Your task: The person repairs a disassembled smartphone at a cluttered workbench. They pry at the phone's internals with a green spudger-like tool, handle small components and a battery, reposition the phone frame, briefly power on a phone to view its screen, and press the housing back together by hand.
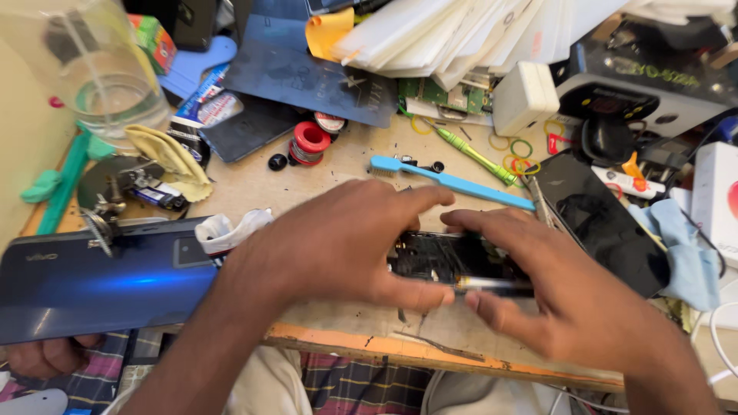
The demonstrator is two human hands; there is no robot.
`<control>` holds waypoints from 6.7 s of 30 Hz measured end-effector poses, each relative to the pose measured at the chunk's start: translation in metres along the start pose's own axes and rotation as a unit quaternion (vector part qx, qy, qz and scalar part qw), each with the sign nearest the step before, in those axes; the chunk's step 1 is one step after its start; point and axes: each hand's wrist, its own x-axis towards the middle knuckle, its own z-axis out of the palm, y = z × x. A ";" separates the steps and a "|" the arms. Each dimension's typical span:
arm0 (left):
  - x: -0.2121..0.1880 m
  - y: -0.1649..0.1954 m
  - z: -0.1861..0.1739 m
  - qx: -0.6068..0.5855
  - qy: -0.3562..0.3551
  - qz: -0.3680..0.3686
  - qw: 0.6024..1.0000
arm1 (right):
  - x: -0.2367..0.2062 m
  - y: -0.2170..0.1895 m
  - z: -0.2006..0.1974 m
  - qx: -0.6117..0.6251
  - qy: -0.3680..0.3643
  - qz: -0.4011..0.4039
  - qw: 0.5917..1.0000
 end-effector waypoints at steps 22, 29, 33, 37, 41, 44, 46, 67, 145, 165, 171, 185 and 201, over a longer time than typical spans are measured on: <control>0.020 0.008 -0.020 -0.043 -0.067 -0.117 0.990 | 0.032 0.001 -0.032 0.223 -0.146 0.285 0.921; 0.016 0.008 -0.018 -0.033 -0.065 -0.122 0.990 | 0.032 -0.001 -0.031 0.219 -0.152 0.285 0.921; 0.014 0.008 -0.018 -0.044 -0.063 -0.112 0.991 | 0.032 -0.005 -0.032 0.217 -0.153 0.285 0.921; 0.003 0.013 -0.013 -0.089 -0.033 -0.084 0.992 | 0.027 -0.010 -0.032 0.206 -0.138 0.276 0.929; -0.017 0.017 0.000 -0.122 0.062 0.020 0.990 | 0.022 -0.010 -0.030 0.213 -0.119 0.257 0.935; -0.026 0.018 0.012 -0.122 0.139 0.051 0.981 | 0.024 -0.006 -0.028 0.214 -0.117 0.254 0.936; -0.027 0.018 0.017 -0.140 0.182 0.110 0.967 | 0.026 -0.003 -0.028 0.206 -0.110 0.264 0.936; -0.005 0.010 0.041 -0.175 0.246 0.134 0.944 | 0.032 0.012 -0.028 0.181 -0.083 0.312 0.929; -0.001 0.055 0.093 -0.189 0.307 0.050 0.931 | 0.004 0.024 0.052 0.814 0.292 0.083 0.495; -0.005 0.042 0.091 -0.325 0.343 0.117 0.874 | 0.006 -0.001 0.045 0.821 0.149 -0.020 0.550; -0.005 0.049 0.088 -0.322 0.318 0.052 0.890 | 0.007 -0.004 0.048 0.795 0.179 -0.003 0.579; -0.004 0.048 0.088 -0.339 0.315 0.062 0.884 | 0.007 0.000 0.048 0.775 0.198 0.032 0.599; -0.005 0.048 0.089 -0.331 0.320 0.073 0.885 | 0.006 0.001 0.047 0.785 0.190 0.028 0.590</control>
